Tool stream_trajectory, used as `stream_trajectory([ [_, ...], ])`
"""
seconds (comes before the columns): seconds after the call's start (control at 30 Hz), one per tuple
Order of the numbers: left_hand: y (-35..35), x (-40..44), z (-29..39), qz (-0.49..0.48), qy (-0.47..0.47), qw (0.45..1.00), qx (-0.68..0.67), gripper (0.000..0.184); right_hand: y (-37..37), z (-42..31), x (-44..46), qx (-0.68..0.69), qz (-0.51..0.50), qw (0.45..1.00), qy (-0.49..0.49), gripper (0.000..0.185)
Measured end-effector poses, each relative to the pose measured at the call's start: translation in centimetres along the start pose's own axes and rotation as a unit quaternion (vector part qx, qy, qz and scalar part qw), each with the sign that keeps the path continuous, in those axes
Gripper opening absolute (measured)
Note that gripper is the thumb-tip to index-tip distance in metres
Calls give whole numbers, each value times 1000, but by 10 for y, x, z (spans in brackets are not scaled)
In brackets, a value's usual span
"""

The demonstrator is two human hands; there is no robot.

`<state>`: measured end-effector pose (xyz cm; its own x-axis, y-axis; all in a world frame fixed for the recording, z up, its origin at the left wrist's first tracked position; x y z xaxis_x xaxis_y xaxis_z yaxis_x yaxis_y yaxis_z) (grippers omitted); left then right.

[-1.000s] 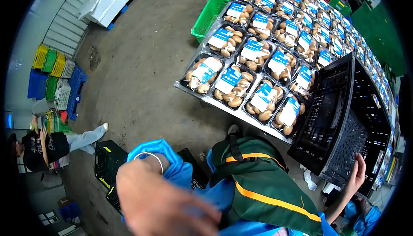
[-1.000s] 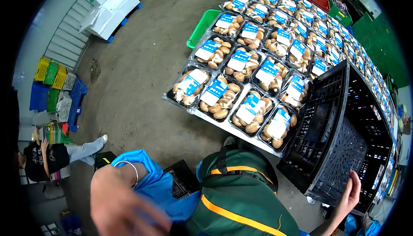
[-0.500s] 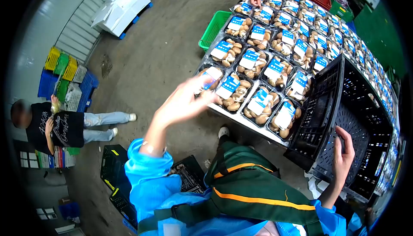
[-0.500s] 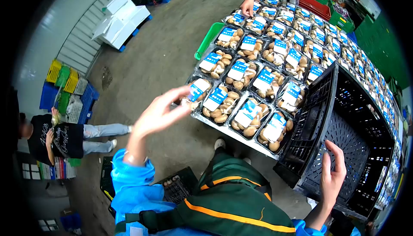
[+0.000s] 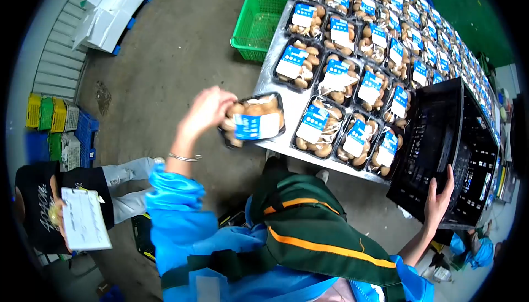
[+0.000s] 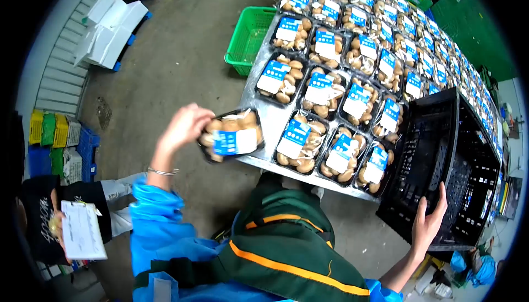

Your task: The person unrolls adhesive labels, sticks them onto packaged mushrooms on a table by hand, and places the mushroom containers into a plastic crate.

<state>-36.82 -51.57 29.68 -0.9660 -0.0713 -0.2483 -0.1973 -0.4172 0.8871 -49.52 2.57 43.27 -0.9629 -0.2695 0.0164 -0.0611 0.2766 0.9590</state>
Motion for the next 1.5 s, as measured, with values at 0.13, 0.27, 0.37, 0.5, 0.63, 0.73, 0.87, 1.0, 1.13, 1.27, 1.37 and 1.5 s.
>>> stream_trajectory([
  [0.13,43,31,94,-179,-280,928,167,9,0,-7,-3,-82,28,995,-42,46],
  [0.27,-56,88,137,-202,-406,864,217,9,3,-10,-4,-70,46,995,-47,44],
  [0.37,-56,94,151,-38,-440,885,149,19,6,-3,-5,11,44,998,-31,48],
  [0.5,-39,61,130,-88,-273,954,90,41,0,24,-6,284,-54,955,-64,58],
  [0.63,-83,-3,168,-376,-286,880,-56,56,-1,98,18,248,-151,957,17,54],
  [0.73,0,-67,243,-436,-506,680,-304,70,19,33,44,249,-234,937,-77,66],
  [0.87,124,-149,261,-140,-637,687,-319,66,-3,68,71,345,-233,905,-92,64],
  [1.0,155,-243,288,-14,-700,681,-215,39,-40,114,112,487,-219,842,-75,61],
  [1.13,130,-326,313,166,-812,534,171,19,-75,203,111,673,-299,669,104,60],
  [1.27,159,-269,309,110,-871,472,86,20,-33,72,86,454,-240,855,-71,57],
  [1.37,176,-212,325,65,-885,460,26,22,42,71,62,9,48,999,5,56],
  [1.5,215,-121,369,-5,-820,565,-87,27,133,143,-76,-117,449,846,-261,66],
])
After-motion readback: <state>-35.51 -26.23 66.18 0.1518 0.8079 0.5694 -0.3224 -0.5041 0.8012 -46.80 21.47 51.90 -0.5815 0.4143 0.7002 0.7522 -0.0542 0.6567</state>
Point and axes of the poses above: each hand's wrist, its own x-axis towards the middle knuckle, its own y-axis out of the back of the hand, z = x × y, the point moved 10 cm from there along x, towards the middle knuckle, and after that the axes turned 15 degrees about -z, right-handed, at the moved point
